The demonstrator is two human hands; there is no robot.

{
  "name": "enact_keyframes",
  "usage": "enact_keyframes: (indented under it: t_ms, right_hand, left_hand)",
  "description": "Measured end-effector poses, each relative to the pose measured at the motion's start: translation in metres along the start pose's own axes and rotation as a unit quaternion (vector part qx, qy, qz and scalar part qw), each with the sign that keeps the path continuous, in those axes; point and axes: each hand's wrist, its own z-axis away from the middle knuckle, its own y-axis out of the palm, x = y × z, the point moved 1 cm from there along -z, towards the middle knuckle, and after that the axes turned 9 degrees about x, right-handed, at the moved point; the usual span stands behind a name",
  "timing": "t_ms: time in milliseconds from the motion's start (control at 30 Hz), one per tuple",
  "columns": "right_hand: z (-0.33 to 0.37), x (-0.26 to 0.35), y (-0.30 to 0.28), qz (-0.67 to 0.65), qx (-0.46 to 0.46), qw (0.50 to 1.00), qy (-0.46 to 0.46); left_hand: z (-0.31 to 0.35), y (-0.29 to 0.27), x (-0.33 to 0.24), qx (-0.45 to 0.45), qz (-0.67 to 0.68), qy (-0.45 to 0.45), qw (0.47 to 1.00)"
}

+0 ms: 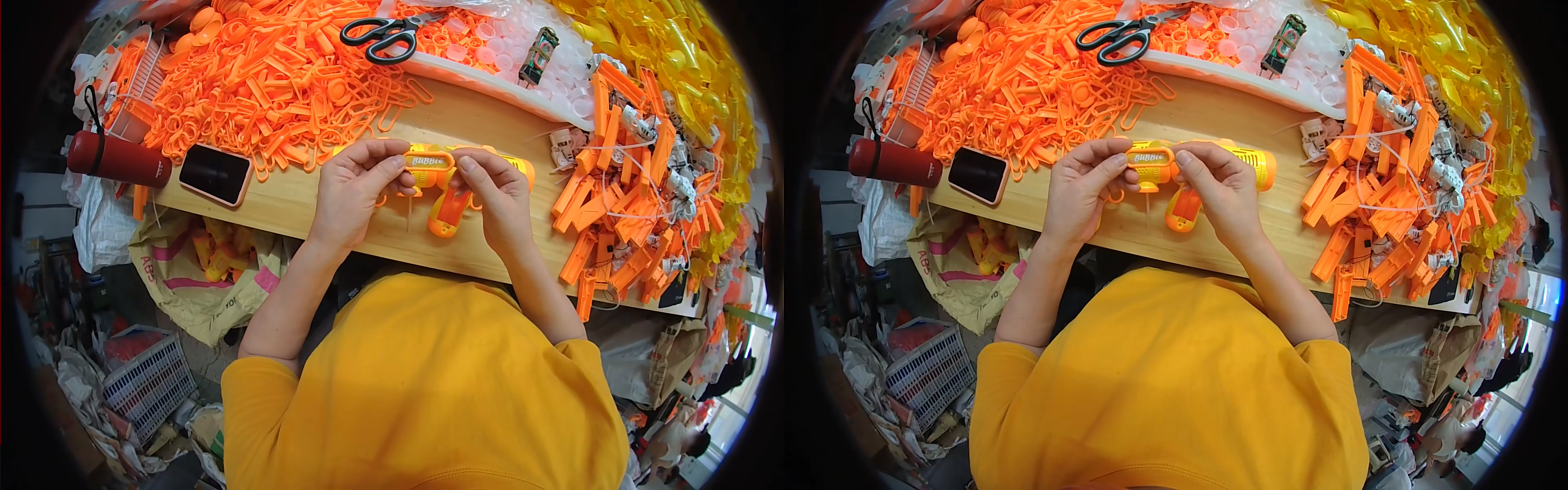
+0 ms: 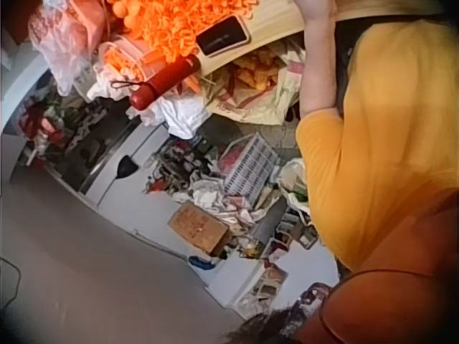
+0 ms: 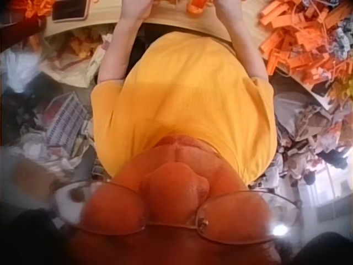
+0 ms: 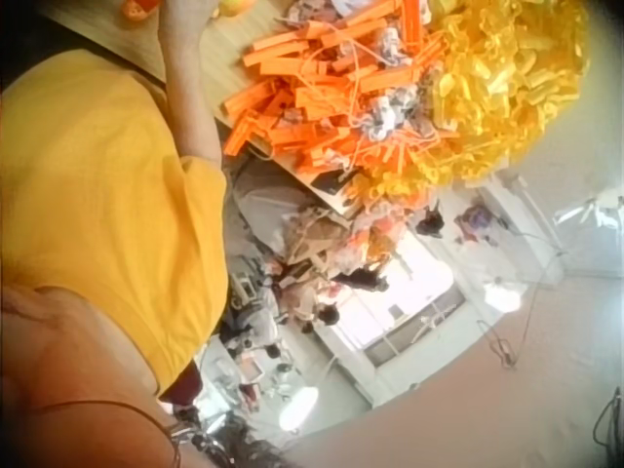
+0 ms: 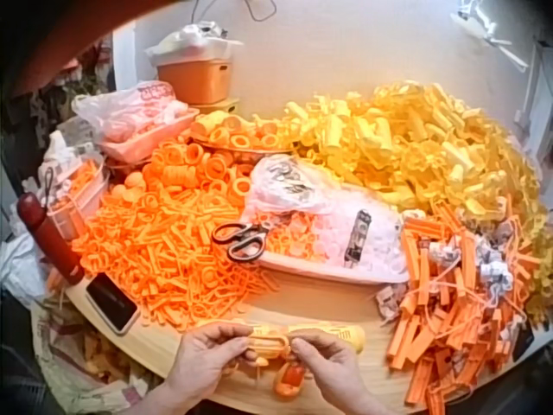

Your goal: Assembling plastic toy guns from various components on a workbench.

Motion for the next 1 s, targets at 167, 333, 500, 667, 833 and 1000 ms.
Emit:
enact_keyframes:
  t_ms: [167,333,500,667,833,1000]
  right_hand:
    - [-0.001,0.001,0.000,-0.005,-0.006,0.999,0.045]
    - [-0.003,0.001,-0.002,-0.175,0.005,0.978,0.117]
    - [-0.004,-0.002,-0.003,-0.170,0.004,0.978,0.120]
    - [-0.006,-0.001,0.005,-0.147,0.006,0.982,0.115]
    - [-0.014,0.003,0.016,-0.054,0.031,0.995,0.078]
    - [-0.021,-0.009,0.024,0.104,0.022,0.994,0.011]
  left_hand:
    - [0.000,-0.001,0.002,0.000,-0.018,0.017,1.000]
    - [0.000,-0.002,0.002,0.006,-0.044,0.020,0.999]
    - [-0.001,0.001,-0.008,0.016,-0.358,0.202,0.912]
    - [-0.003,-0.001,-0.023,0.090,-0.569,0.290,0.764]
    - [-0.006,-0.016,-0.029,0.113,-0.570,0.298,0.758]
    - [-0.005,-0.032,-0.038,0.129,-0.582,0.292,0.748]
